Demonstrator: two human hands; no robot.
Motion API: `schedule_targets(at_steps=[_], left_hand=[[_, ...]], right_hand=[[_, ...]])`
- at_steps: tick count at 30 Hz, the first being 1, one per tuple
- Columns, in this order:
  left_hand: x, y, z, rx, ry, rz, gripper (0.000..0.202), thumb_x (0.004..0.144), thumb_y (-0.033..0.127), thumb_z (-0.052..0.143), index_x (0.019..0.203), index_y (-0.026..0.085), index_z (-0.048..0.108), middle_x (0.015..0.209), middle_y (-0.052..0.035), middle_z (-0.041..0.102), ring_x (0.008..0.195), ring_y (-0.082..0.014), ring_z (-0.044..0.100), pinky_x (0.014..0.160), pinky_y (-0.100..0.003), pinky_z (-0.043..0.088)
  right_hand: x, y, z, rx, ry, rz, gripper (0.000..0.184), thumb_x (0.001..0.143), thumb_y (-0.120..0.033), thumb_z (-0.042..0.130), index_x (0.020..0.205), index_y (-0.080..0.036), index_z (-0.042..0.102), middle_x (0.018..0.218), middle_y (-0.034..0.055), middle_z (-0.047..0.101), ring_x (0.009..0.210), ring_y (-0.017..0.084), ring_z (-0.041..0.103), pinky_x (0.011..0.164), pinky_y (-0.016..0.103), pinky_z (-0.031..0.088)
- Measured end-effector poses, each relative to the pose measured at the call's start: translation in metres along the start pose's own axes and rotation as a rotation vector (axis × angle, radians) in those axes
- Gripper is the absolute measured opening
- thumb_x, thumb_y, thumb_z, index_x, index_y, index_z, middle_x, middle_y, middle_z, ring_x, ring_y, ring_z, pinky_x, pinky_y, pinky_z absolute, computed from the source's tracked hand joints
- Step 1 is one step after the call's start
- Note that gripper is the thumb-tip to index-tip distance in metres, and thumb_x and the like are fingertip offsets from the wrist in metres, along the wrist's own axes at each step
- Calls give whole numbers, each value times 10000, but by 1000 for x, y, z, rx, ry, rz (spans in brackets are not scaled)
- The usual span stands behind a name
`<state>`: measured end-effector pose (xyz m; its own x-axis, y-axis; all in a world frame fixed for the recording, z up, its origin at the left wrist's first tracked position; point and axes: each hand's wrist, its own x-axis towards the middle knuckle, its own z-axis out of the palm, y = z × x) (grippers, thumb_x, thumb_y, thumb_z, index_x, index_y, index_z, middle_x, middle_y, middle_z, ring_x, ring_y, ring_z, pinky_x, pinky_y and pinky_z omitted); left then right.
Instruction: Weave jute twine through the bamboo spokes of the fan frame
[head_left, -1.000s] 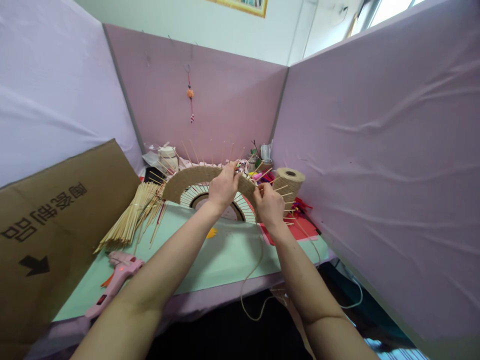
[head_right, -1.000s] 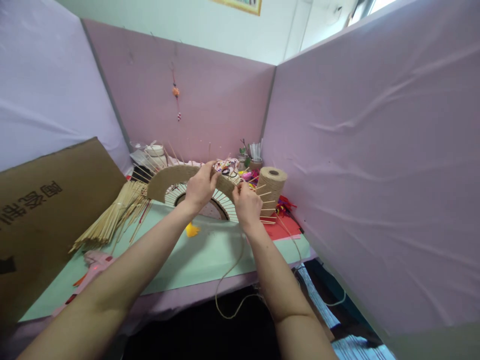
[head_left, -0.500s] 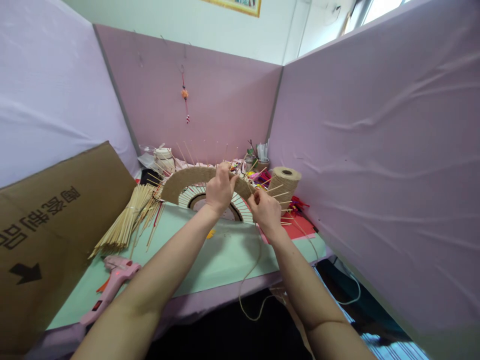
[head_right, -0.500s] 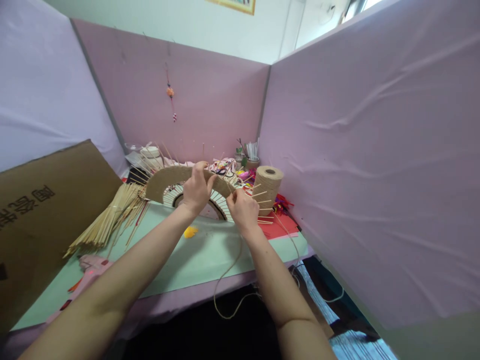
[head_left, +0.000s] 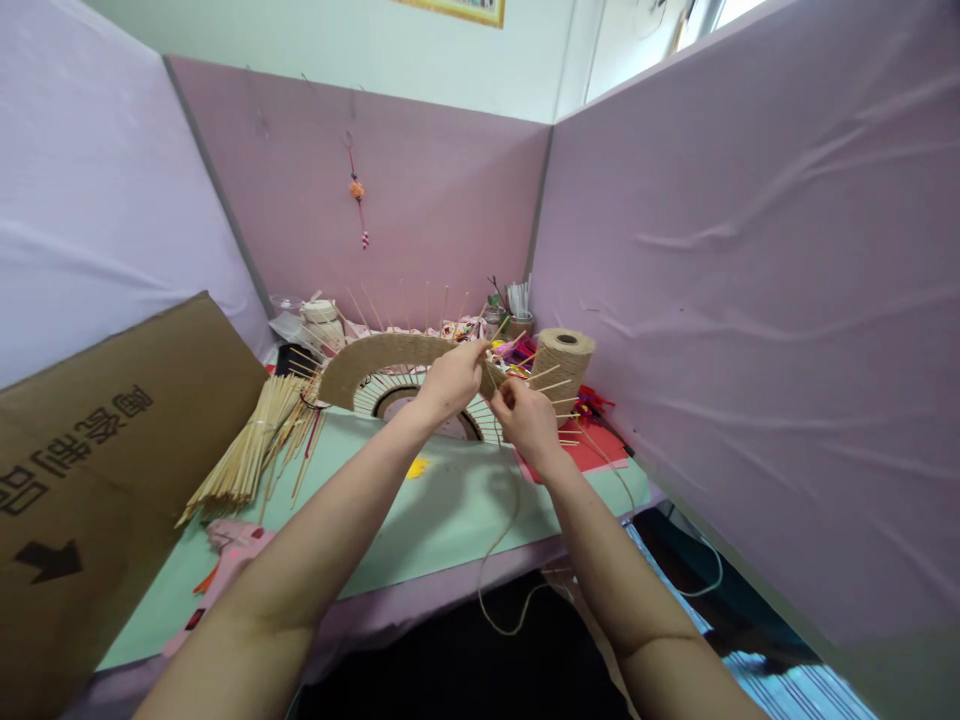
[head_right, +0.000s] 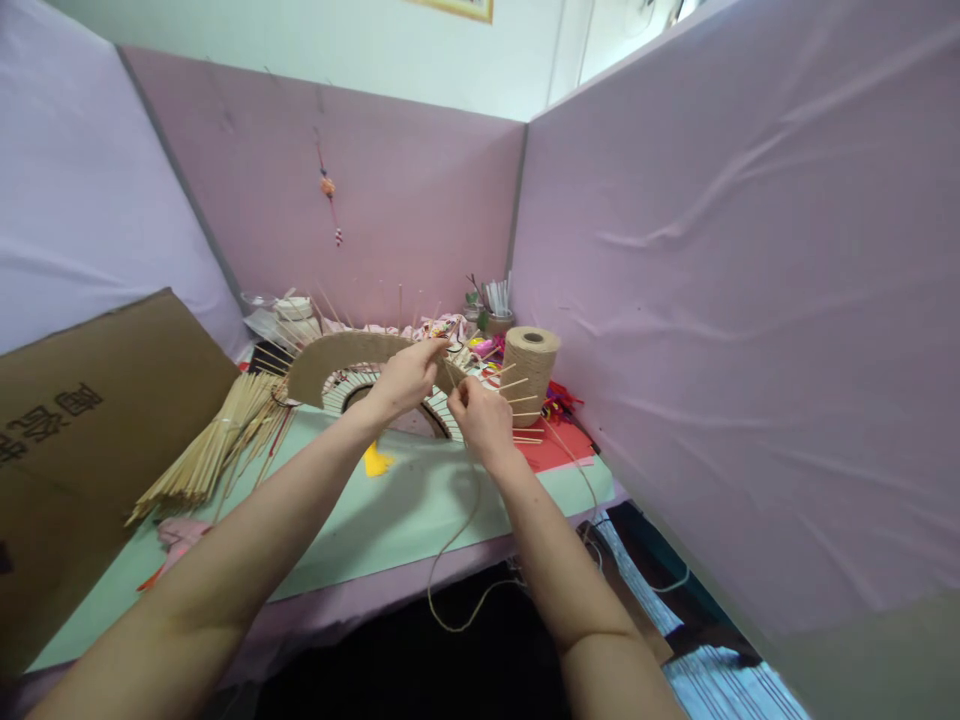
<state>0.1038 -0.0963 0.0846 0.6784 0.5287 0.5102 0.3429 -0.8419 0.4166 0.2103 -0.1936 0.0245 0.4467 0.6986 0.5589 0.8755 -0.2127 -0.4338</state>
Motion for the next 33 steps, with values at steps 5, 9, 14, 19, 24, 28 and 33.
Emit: schedule_targets(at_steps=[5,9,14,19,24,28,33], left_hand=[[5,3,-2,-241,-75,-82,476,698,3,419,1122,135,590,1147,-81,665,669,-114,663,723,-250,526],[7,-3,-2,-324,-107,-103,475,643,-20,416,1056,153,574,1021,-41,675,567,-91,633,599,-220,493],[5,-6,-2,-286,-61,-32,432,676,2,417,1041,156,587,920,-27,661,657,-123,641,665,-248,497],[1,-4,3,-215,20,44,272,773,119,490,1017,148,607,970,-64,672,844,-176,623,790,-297,488],[2,-10,11,-329,24,12,151,832,194,518,962,174,592,861,-22,657,659,-131,598,668,-260,477],[4,-11,12,-373,44,-25,82,802,152,542,869,178,581,765,13,634,535,-104,559,599,-239,443],[4,-6,11,-350,83,-60,52,791,150,552,813,183,585,659,35,613,515,-111,550,597,-238,421]], right_hand=[[-2,7,-3,193,-85,43,142,804,-289,529,724,-198,604,643,13,640,585,140,525,568,246,295],[-9,14,-8,354,-162,105,121,740,-264,525,647,-192,557,573,-10,582,557,128,494,557,236,311],[-21,28,-26,648,-261,114,127,728,-283,509,642,-189,513,575,-34,519,553,109,454,549,224,338],[-25,32,-42,793,-256,136,198,756,-363,566,674,-185,535,675,-10,572,635,122,513,616,241,408],[-29,30,-35,1020,-316,278,246,778,-432,570,736,-210,473,732,-1,612,549,110,526,543,248,433],[-30,35,-32,897,-222,252,236,798,-413,553,711,-218,454,551,-70,446,463,90,370,468,222,317],[-32,36,-63,526,-73,98,191,823,-368,559,778,-186,598,658,-9,572,599,131,492,584,253,380]])
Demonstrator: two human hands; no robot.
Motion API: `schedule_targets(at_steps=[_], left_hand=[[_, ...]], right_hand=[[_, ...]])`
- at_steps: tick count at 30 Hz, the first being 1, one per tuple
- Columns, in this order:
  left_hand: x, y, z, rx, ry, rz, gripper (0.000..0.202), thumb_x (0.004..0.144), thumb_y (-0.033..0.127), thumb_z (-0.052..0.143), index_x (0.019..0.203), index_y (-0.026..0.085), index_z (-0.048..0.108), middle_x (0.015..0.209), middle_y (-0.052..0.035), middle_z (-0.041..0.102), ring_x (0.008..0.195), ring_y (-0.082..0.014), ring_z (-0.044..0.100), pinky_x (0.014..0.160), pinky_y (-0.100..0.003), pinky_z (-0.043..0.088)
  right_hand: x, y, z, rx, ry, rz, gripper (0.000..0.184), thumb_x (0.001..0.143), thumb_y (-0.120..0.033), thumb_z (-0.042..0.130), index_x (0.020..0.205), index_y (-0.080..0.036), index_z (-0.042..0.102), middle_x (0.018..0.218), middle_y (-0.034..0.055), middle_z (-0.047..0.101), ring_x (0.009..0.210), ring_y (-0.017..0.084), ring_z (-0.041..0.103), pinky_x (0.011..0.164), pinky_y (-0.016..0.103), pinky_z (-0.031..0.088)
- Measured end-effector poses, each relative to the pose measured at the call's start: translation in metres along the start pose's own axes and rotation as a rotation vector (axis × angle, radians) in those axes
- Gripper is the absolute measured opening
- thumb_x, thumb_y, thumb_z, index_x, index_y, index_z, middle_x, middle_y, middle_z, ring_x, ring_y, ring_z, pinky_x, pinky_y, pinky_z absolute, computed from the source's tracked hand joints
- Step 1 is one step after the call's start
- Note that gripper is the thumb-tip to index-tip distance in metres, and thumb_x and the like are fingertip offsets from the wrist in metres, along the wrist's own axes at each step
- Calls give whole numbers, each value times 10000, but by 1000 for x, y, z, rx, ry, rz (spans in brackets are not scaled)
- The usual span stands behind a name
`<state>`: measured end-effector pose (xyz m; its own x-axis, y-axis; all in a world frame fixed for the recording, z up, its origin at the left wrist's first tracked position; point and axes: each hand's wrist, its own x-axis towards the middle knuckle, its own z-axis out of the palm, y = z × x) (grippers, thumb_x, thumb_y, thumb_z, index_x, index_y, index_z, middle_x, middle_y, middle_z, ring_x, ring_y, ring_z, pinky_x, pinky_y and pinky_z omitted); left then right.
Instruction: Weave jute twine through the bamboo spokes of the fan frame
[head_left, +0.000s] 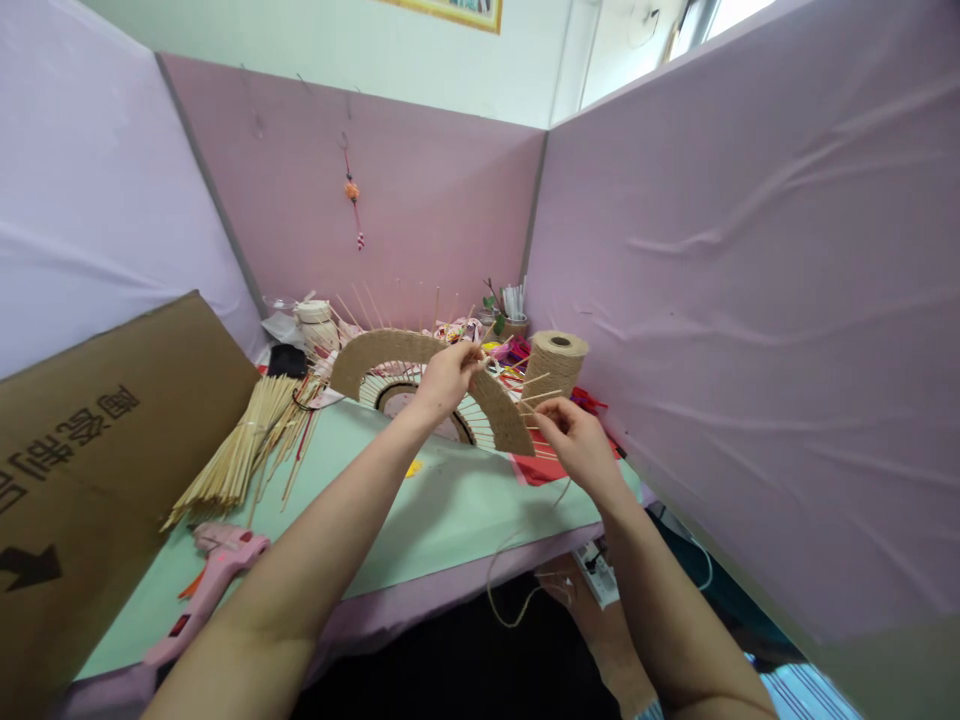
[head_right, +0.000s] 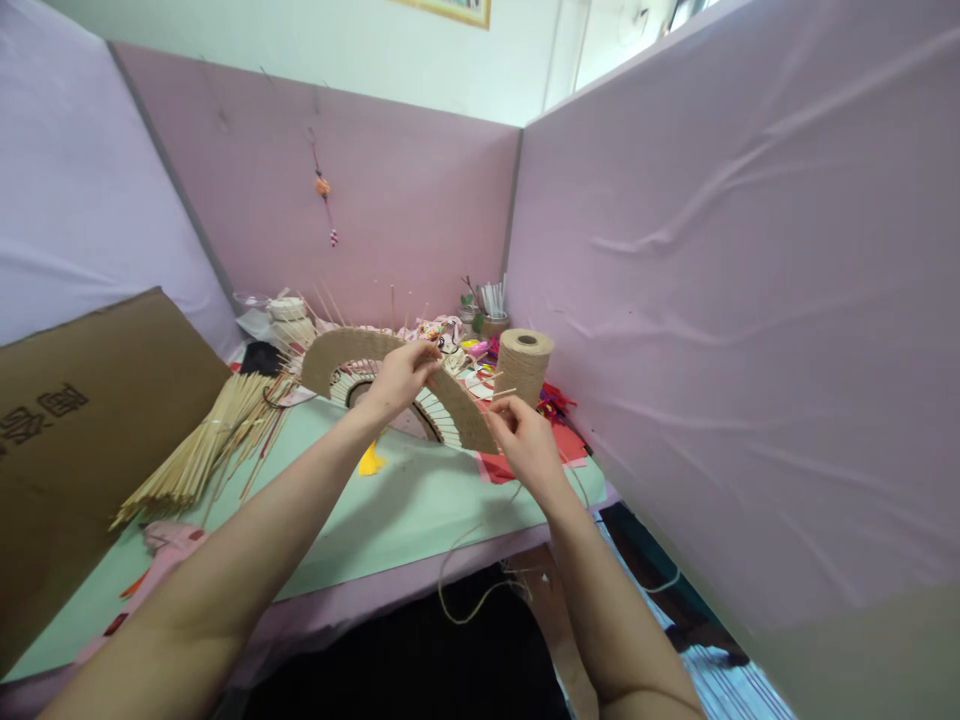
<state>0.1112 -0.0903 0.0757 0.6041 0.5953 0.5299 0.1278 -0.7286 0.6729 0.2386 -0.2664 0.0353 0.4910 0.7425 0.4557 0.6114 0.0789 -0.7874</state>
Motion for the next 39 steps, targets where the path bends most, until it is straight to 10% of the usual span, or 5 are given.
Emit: schedule_targets(at_steps=[7,14,25,35,39], left_hand=[[-2,3,-1,90,27,42,51,795,157,562,803,183,604,668,18,625,609,-132,556,621,-233,409],[-3,5,-4,124,23,55,55,806,172,560,816,185,612,647,16,608,617,-141,552,623,-241,401],[3,-1,-2,57,-33,20,67,801,154,568,849,181,607,670,28,615,556,-127,580,627,-252,444],[-21,-14,14,310,187,150,365,902,242,539,1261,230,477,1271,-98,601,1048,-212,631,863,-315,477],[-30,-13,20,513,23,297,386,935,150,409,1282,284,510,1378,-77,535,1076,-200,624,875,-294,466]], right_hand=[[27,-33,-22,-245,290,-322,150,862,-294,547,809,-183,632,763,30,641,680,145,549,679,268,414],[70,-23,-23,-244,326,-168,166,794,-280,555,788,-161,670,688,40,661,625,157,539,639,277,391],[-9,9,8,-230,151,-55,198,825,-285,538,659,-195,598,625,18,624,582,150,518,592,260,363],[-20,28,53,-499,28,-178,204,896,-191,449,780,-194,617,799,63,676,762,194,600,674,282,371],[-18,31,57,-490,19,-194,182,900,-201,471,792,-195,617,809,64,674,782,196,603,674,277,379]])
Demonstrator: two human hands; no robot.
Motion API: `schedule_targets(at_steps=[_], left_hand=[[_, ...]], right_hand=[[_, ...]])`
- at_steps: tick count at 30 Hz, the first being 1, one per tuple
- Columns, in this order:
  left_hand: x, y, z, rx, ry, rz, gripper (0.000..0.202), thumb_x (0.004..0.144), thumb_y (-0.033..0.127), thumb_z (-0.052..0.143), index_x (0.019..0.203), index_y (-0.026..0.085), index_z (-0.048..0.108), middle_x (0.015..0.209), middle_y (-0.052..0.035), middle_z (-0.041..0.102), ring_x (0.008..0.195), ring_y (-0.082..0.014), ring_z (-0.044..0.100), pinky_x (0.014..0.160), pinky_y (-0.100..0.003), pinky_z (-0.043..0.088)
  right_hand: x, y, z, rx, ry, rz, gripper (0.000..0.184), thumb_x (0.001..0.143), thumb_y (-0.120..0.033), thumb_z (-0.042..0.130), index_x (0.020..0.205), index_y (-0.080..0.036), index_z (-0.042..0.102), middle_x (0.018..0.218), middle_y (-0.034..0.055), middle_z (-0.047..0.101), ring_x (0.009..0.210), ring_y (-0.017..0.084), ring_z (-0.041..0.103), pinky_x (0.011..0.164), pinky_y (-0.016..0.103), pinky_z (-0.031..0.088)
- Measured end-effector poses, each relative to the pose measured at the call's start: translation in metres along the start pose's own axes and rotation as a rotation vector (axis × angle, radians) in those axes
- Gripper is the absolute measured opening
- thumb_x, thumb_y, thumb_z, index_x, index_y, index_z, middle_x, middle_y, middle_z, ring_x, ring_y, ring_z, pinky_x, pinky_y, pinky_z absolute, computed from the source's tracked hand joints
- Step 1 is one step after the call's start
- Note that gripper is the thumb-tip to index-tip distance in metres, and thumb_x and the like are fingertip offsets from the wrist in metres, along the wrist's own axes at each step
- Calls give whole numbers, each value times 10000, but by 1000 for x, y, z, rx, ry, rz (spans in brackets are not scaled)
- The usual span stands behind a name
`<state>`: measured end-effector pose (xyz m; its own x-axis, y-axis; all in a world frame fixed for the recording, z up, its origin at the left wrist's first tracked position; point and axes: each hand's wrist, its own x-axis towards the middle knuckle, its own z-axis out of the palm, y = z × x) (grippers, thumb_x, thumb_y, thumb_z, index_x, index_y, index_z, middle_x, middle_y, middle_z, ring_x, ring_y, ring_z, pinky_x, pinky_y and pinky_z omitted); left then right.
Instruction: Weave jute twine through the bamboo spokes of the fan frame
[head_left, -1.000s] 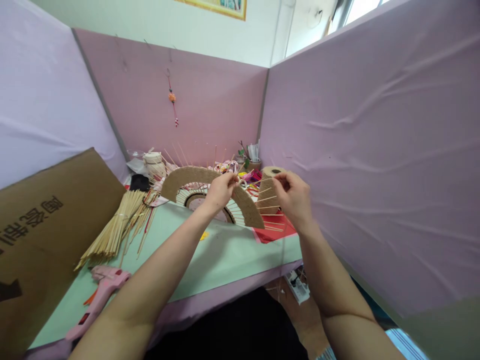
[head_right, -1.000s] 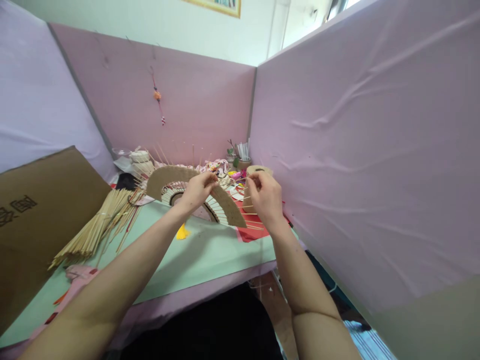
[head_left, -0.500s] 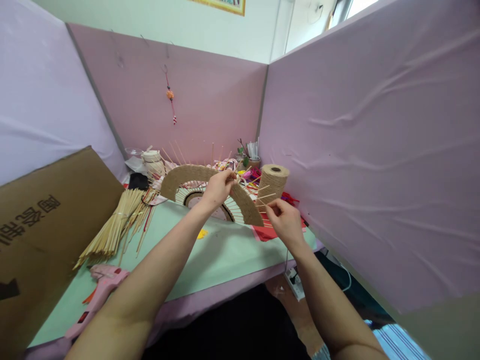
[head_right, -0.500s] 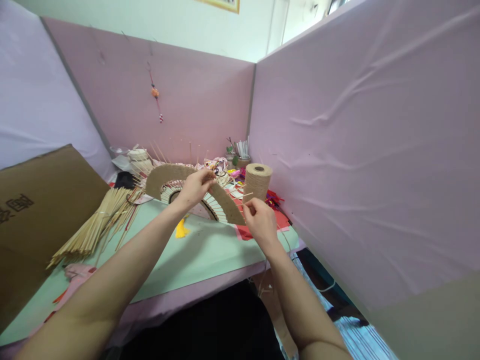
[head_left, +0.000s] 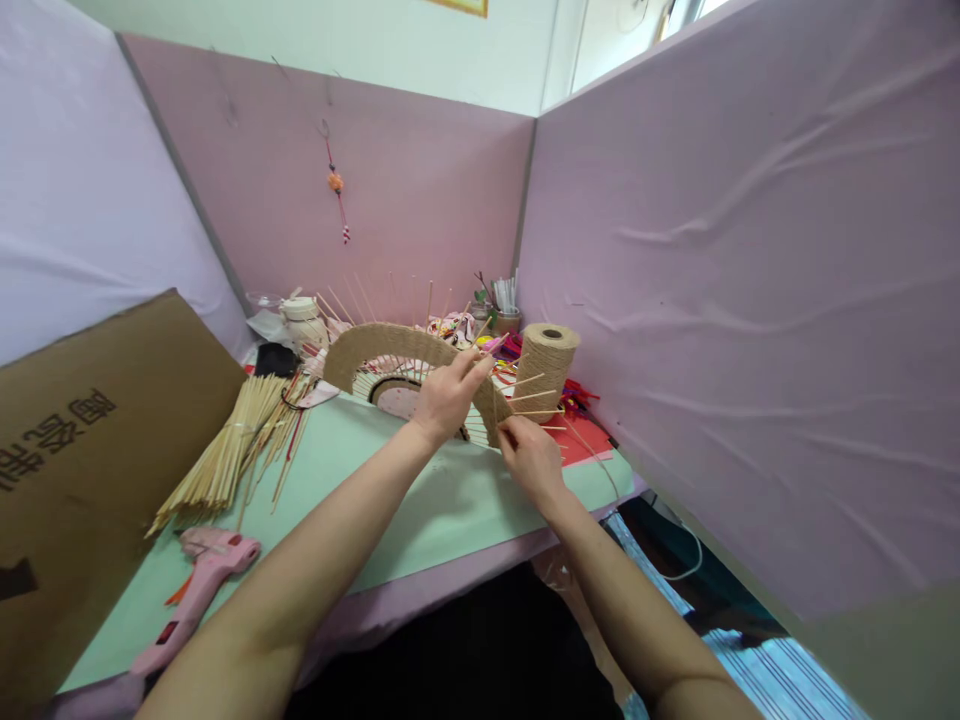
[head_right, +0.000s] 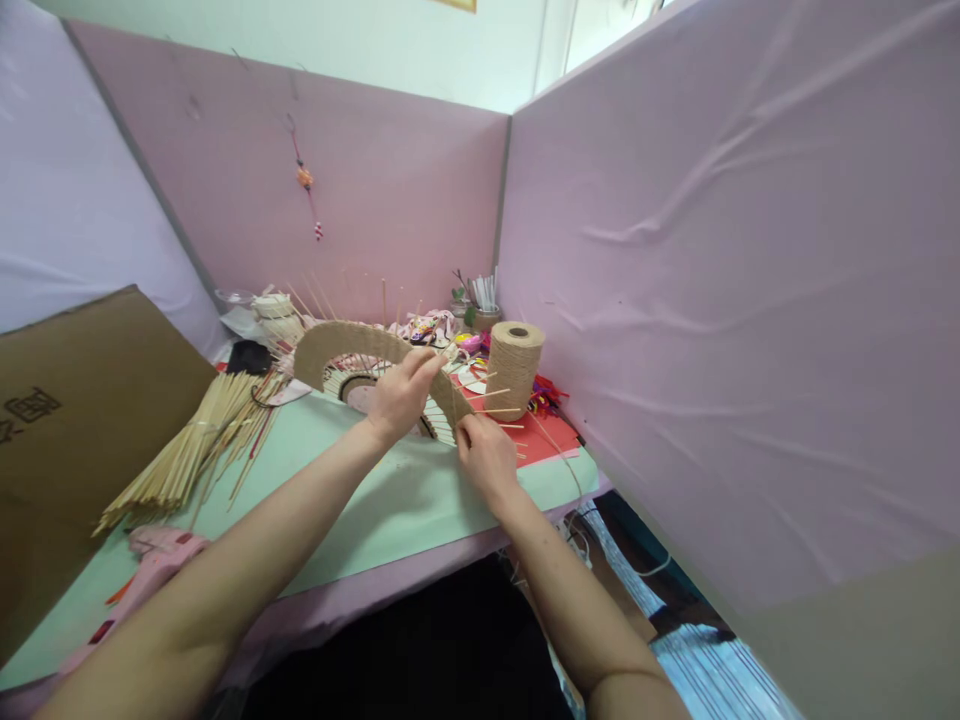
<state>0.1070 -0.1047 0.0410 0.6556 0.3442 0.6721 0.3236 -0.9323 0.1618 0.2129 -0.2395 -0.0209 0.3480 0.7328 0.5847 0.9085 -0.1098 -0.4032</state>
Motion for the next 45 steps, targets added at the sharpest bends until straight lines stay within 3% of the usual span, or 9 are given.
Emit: schedule_targets(at_steps=[3,6,10,15,22,26,32,38,45], left_hand=[[-1,13,-2,58,-117,36,481,915,104,377,1351,283,469,1426,-90,490,1014,-201,645,827,-296,483],[0,26,-7,92,-167,5,390,921,172,403,1273,250,554,1359,-102,525,939,-204,653,794,-310,496],[5,30,-9,39,-119,-71,296,953,320,416,1126,223,636,1275,-101,534,948,-202,637,778,-302,494],[9,22,-1,-22,-45,-174,225,944,312,462,946,213,664,1168,-75,560,888,-181,618,751,-286,467],[9,22,5,-17,-5,-176,224,938,326,476,909,216,670,1130,-62,559,876,-171,600,755,-275,447],[9,22,4,-26,-3,-169,235,940,319,467,900,208,671,1124,-70,555,857,-177,599,751,-288,447],[7,22,2,-11,-2,-166,235,941,317,463,907,207,668,1117,-73,559,858,-184,597,740,-291,443],[8,22,1,-24,0,-173,235,942,315,459,908,212,667,1130,-77,556,861,-185,602,743,-294,452],[10,23,1,-3,-6,-147,224,941,306,464,919,204,662,1121,-80,570,836,-180,621,733,-297,470]], right_hand=[[-1,4,1,-8,-6,1,186,902,-202,473,791,-199,621,807,63,670,781,197,600,671,279,379],[-4,8,0,1,-19,-2,187,906,-209,469,805,-200,627,812,63,672,781,199,601,676,282,387],[-7,14,-6,42,-5,6,202,918,-220,454,859,-191,644,842,73,679,804,205,611,710,291,414],[-12,19,-27,135,32,-21,217,931,-244,460,935,-184,669,908,90,697,859,214,627,770,313,451],[-8,22,-79,302,205,79,195,901,-331,545,863,-194,679,852,64,689,771,184,616,707,299,464],[14,26,-90,324,291,119,216,874,-368,572,854,-188,687,841,65,693,752,182,612,705,302,463],[37,41,-80,356,295,220,192,839,-331,577,807,-170,677,765,51,689,687,169,593,680,292,444],[3,32,-72,214,274,152,178,869,-289,545,781,-181,655,760,44,660,695,168,576,678,282,422],[-25,18,-12,-122,-7,-43,191,907,-190,488,761,-189,610,753,46,626,737,179,554,653,280,341]])
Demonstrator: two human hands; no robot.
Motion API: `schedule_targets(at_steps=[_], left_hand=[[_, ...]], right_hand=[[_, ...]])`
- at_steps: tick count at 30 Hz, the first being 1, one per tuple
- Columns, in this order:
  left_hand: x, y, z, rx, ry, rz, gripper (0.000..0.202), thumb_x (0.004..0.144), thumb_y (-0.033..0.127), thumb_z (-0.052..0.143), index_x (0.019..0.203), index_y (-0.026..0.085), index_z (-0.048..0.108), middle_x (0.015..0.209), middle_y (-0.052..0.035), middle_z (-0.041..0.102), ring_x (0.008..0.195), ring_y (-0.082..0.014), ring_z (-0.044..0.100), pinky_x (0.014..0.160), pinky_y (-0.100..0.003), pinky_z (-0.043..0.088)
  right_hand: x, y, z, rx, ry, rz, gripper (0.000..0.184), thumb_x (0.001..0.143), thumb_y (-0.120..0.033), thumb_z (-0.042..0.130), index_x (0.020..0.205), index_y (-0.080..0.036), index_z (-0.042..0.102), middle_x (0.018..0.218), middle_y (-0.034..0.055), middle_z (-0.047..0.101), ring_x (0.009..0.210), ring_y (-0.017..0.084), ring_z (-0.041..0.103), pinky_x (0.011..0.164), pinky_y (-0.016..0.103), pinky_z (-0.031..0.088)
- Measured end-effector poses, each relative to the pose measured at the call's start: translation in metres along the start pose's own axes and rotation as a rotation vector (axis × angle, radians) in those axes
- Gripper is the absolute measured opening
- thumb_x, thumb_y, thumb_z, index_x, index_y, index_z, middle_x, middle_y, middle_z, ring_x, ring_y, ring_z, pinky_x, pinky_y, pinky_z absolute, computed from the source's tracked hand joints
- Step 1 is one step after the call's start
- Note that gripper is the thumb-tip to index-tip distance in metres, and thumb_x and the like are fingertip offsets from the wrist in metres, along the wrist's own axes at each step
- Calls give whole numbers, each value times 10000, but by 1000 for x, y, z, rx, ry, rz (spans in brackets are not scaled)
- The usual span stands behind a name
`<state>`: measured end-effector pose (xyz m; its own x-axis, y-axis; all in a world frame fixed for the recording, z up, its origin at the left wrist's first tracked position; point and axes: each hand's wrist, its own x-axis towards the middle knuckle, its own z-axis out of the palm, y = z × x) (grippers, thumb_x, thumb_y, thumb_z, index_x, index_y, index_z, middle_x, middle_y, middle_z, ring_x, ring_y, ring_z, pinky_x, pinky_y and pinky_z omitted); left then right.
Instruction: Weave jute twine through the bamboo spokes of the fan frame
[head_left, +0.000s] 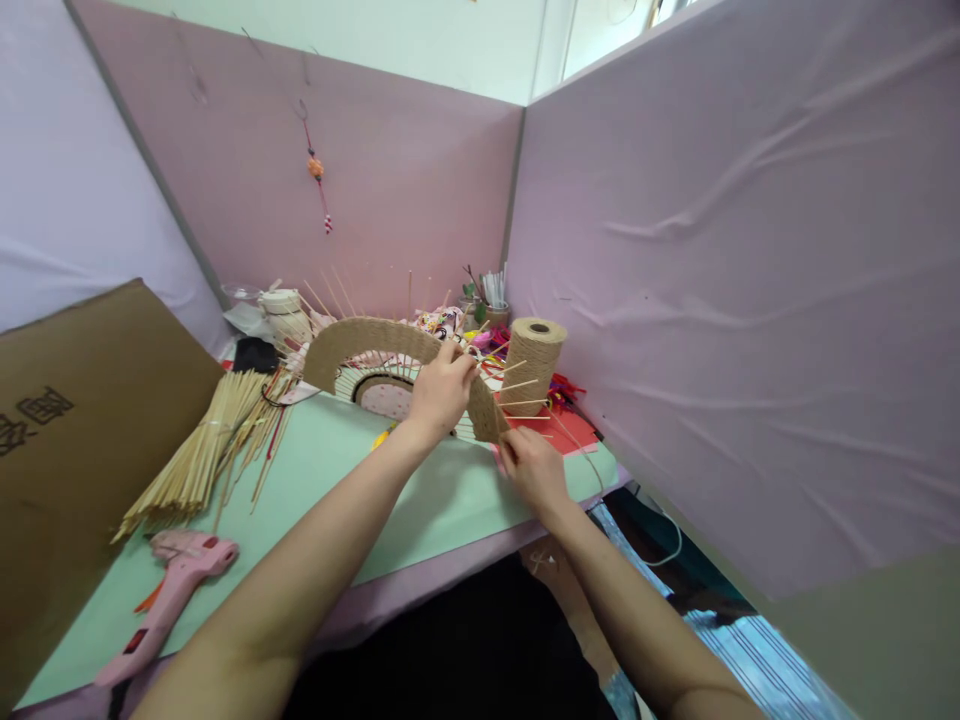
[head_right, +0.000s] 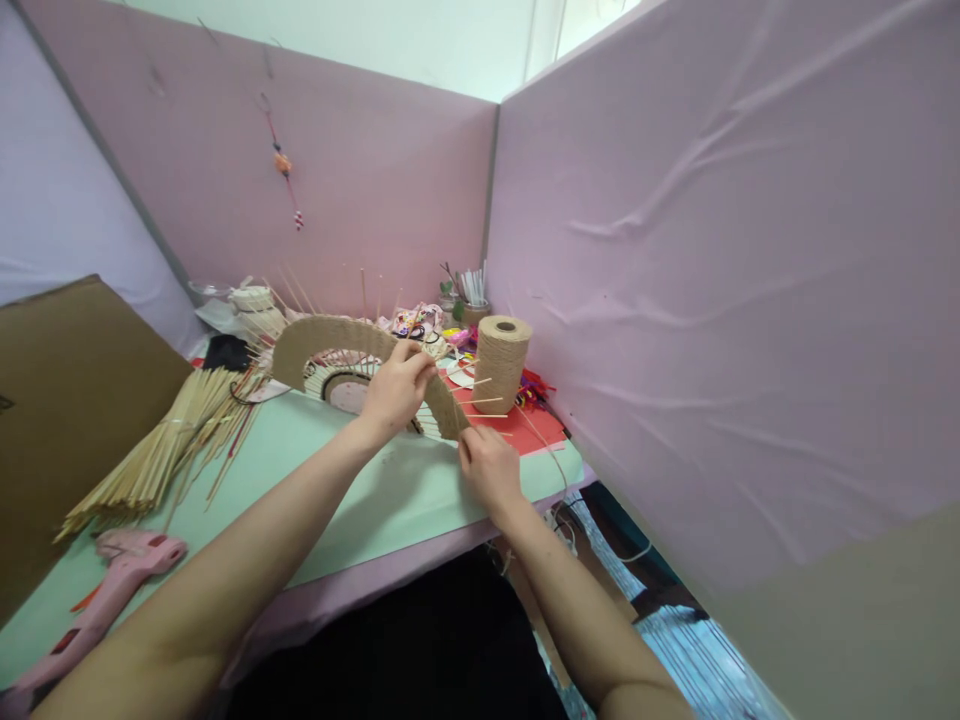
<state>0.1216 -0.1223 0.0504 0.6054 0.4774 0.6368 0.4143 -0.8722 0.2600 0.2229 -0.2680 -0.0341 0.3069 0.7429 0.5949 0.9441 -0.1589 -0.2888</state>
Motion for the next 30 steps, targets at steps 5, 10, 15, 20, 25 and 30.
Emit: schedule_targets(at_steps=[5,10,15,20,25,30], left_hand=[[0,-11,12,23,96,64,262,933,269,492,1166,218,602,1230,-90,584,1015,-209,615,820,-305,475],[-9,-26,25,121,97,219,379,959,190,388,1264,302,582,1378,-78,522,1090,-214,590,882,-333,429],[-16,-15,20,149,-84,305,532,907,115,385,1362,368,495,1386,-82,499,1133,-244,554,911,-396,397],[-14,2,12,162,-98,169,371,878,324,505,1227,244,599,1372,-141,472,1116,-304,524,926,-478,373],[-14,8,18,117,-54,48,371,871,490,536,1131,243,629,1385,-125,449,1135,-309,491,944,-490,359],[-13,15,26,141,-23,-6,333,876,488,536,1077,244,641,1374,-118,457,1135,-313,480,922,-482,371]], right_hand=[[9,-3,19,-87,-51,19,168,897,-152,499,765,-190,596,795,39,640,764,171,551,645,277,299],[10,-3,20,-82,-50,26,178,918,-171,489,781,-191,601,793,34,642,755,165,556,640,275,294],[8,-1,25,-63,-43,28,180,912,-166,496,780,-190,616,809,41,649,761,168,559,621,272,293],[5,3,25,-17,-1,-11,183,921,-179,490,812,-191,636,808,41,647,771,171,564,646,266,330],[-2,8,17,14,51,-45,207,931,-192,474,821,-180,649,780,47,642,738,169,557,669,266,365],[-11,18,5,31,93,-27,219,943,-211,463,847,-178,657,763,46,635,735,171,573,675,268,393]])
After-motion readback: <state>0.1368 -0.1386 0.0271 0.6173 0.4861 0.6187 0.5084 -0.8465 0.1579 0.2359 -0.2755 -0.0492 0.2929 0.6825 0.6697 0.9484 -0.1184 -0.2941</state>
